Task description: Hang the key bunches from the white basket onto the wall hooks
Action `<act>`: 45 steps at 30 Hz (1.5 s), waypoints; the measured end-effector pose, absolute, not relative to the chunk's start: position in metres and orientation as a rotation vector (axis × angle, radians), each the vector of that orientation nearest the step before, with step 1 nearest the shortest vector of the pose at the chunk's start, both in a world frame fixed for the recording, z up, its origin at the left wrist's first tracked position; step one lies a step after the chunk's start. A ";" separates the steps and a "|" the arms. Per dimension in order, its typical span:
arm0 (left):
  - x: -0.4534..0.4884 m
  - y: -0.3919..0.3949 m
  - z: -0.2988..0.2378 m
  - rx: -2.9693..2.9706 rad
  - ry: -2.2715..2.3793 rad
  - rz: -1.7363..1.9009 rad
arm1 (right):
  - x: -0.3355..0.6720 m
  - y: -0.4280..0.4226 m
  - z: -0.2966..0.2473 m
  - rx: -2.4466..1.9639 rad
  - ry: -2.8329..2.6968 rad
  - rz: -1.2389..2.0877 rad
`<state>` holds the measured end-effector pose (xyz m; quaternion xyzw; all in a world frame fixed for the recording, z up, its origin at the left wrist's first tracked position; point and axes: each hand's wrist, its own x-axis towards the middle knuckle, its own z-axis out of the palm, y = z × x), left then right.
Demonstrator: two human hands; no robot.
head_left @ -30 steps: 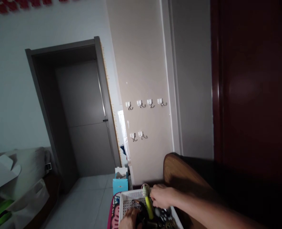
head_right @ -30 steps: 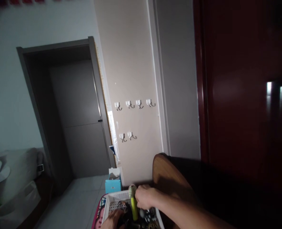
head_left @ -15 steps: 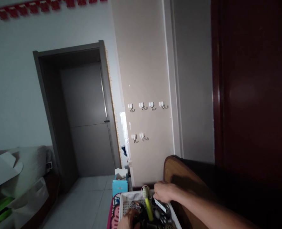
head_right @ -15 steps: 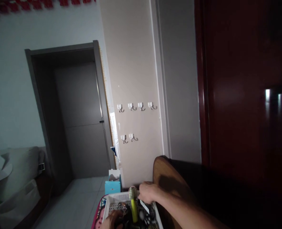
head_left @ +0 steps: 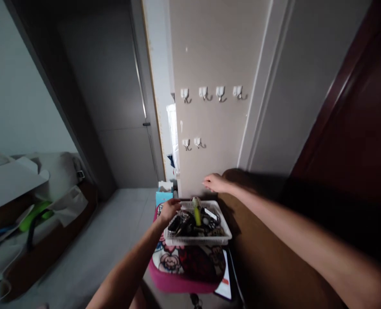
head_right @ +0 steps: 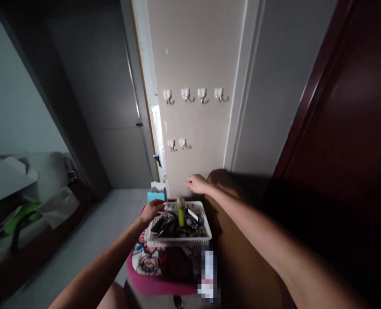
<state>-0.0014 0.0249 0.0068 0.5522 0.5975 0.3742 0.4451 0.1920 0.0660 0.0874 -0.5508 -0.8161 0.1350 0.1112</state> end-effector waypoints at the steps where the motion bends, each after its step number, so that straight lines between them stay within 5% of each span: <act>1: -0.001 0.024 0.002 1.434 1.519 0.908 | 0.192 0.062 0.083 -1.606 -2.447 0.421; 6: -0.003 0.024 -0.017 1.677 1.645 0.884 | 0.185 0.039 0.066 -1.602 -2.871 0.447; 13: 0.002 0.030 -0.010 1.586 1.562 0.968 | 0.177 0.038 0.066 -1.584 -2.739 0.335; 25: 0.004 0.009 -0.018 2.096 1.361 0.603 | 0.161 0.021 0.029 -1.411 -3.035 0.335; 39: 0.005 0.016 -0.006 1.742 1.531 0.830 | 0.180 0.048 0.042 -1.850 -2.885 0.192; 45: 0.008 0.014 -0.013 2.030 1.399 0.587 | 0.186 0.051 0.042 -1.839 -2.923 0.219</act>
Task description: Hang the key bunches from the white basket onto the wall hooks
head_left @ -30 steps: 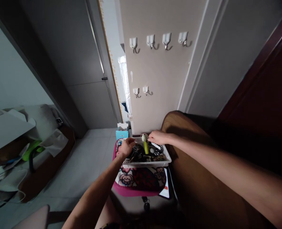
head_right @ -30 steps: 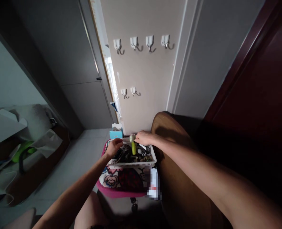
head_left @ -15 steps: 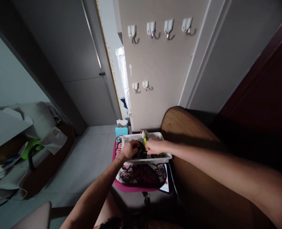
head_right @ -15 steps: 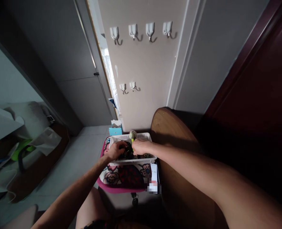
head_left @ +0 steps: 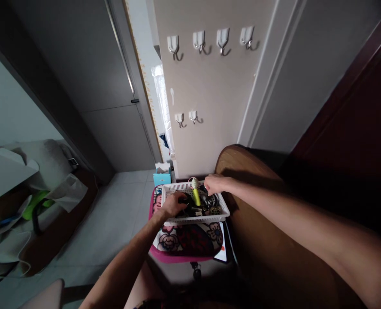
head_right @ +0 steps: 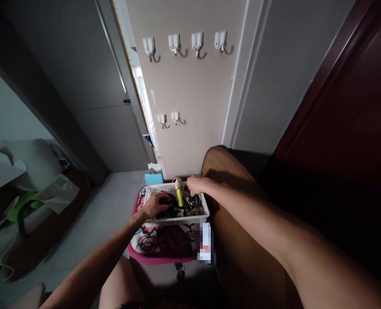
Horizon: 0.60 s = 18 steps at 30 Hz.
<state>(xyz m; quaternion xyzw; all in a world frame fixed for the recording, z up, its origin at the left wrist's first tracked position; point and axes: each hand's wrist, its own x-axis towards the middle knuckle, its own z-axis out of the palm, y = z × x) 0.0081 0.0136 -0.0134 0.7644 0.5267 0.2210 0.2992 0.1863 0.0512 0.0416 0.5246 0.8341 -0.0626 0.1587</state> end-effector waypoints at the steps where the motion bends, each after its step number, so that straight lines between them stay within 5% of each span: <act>1: 0.009 0.013 -0.015 2.113 1.360 0.554 | 0.186 0.051 0.041 1.484 2.389 -0.183; 5: 0.010 0.012 -0.017 2.282 1.341 0.554 | 0.186 0.055 0.043 1.444 2.518 -0.246; 14: 0.000 0.028 0.001 1.481 1.245 1.009 | 0.180 0.056 0.049 1.492 2.777 -0.165; 18: 0.001 0.029 0.003 1.521 1.248 0.945 | 0.169 0.045 0.045 1.293 2.821 -0.259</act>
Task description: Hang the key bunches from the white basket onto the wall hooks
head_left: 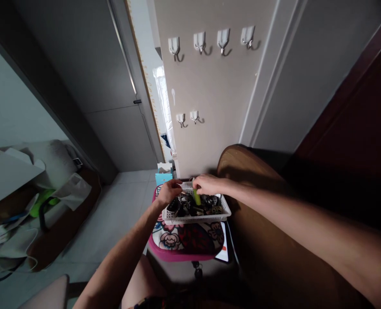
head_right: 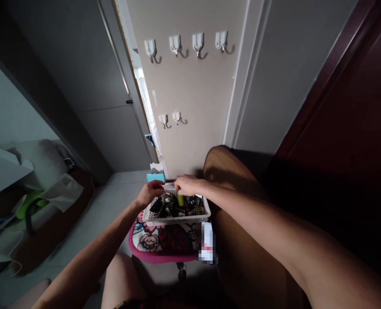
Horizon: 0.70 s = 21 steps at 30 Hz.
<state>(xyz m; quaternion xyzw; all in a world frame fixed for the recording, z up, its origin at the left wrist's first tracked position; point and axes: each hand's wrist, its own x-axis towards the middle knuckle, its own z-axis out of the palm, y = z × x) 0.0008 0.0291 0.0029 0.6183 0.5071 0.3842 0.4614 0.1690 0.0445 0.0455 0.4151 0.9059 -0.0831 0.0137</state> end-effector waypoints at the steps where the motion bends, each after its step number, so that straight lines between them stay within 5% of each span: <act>1: 0.002 0.028 0.002 1.607 1.299 0.869 | 0.167 0.042 0.044 1.243 2.807 -0.280; 11: 0.010 0.014 -0.007 2.019 1.384 0.448 | 0.163 0.031 0.037 1.183 2.670 -0.257; 21: 0.010 0.019 0.010 1.269 1.056 1.025 | 0.159 0.031 0.032 1.243 2.752 -0.479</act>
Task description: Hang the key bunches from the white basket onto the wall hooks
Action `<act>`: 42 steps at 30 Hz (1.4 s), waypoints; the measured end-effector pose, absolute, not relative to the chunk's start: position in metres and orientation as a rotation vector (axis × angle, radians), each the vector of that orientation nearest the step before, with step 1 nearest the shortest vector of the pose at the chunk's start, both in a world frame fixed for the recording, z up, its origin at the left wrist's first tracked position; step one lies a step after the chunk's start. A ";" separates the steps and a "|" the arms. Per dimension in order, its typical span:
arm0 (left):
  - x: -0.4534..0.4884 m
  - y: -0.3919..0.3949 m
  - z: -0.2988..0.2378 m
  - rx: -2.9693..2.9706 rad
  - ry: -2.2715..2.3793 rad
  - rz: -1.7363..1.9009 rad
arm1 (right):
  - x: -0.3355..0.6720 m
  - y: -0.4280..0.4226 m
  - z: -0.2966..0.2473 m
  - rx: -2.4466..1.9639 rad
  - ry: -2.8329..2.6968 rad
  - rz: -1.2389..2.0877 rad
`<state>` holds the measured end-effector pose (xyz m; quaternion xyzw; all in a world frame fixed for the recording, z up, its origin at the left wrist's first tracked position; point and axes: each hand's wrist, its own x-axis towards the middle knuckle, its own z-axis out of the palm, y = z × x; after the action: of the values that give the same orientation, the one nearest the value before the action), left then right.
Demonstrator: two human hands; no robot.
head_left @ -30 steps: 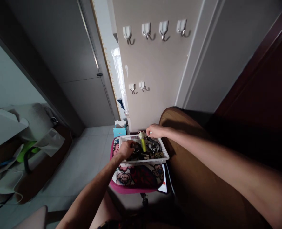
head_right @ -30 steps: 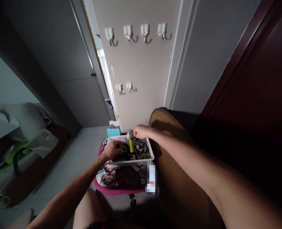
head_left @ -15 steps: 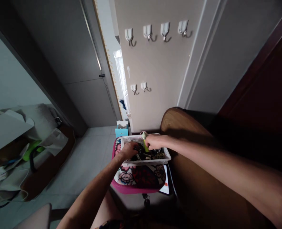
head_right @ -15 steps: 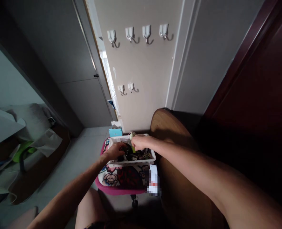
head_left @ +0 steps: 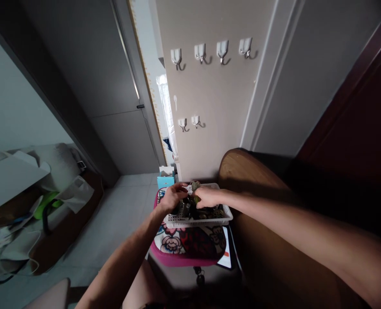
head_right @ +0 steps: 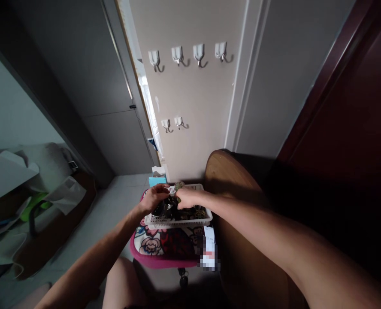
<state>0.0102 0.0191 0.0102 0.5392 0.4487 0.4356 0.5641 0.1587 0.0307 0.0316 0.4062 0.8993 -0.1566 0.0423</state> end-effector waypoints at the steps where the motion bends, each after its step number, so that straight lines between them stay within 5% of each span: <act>1: 0.010 0.020 0.014 1.212 0.994 1.063 | 0.158 0.031 0.033 1.258 2.774 -0.553; 6: 0.009 0.022 0.030 0.996 0.801 1.176 | 0.155 0.035 0.042 1.396 2.844 -0.886; 14: 0.008 0.026 0.033 0.895 0.778 1.236 | 0.156 0.037 0.056 1.508 2.497 -1.876; 21: 0.013 0.025 0.042 1.107 0.912 1.190 | 0.158 0.041 0.068 1.671 2.460 -2.188; 42: 0.028 0.035 0.041 1.407 1.085 1.267 | 0.163 0.038 0.080 1.720 2.470 -2.199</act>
<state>0.0283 0.0351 0.0412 0.5721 0.4410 0.5150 0.4615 0.1625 0.0382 0.0798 0.4418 0.6343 -0.5647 -0.2891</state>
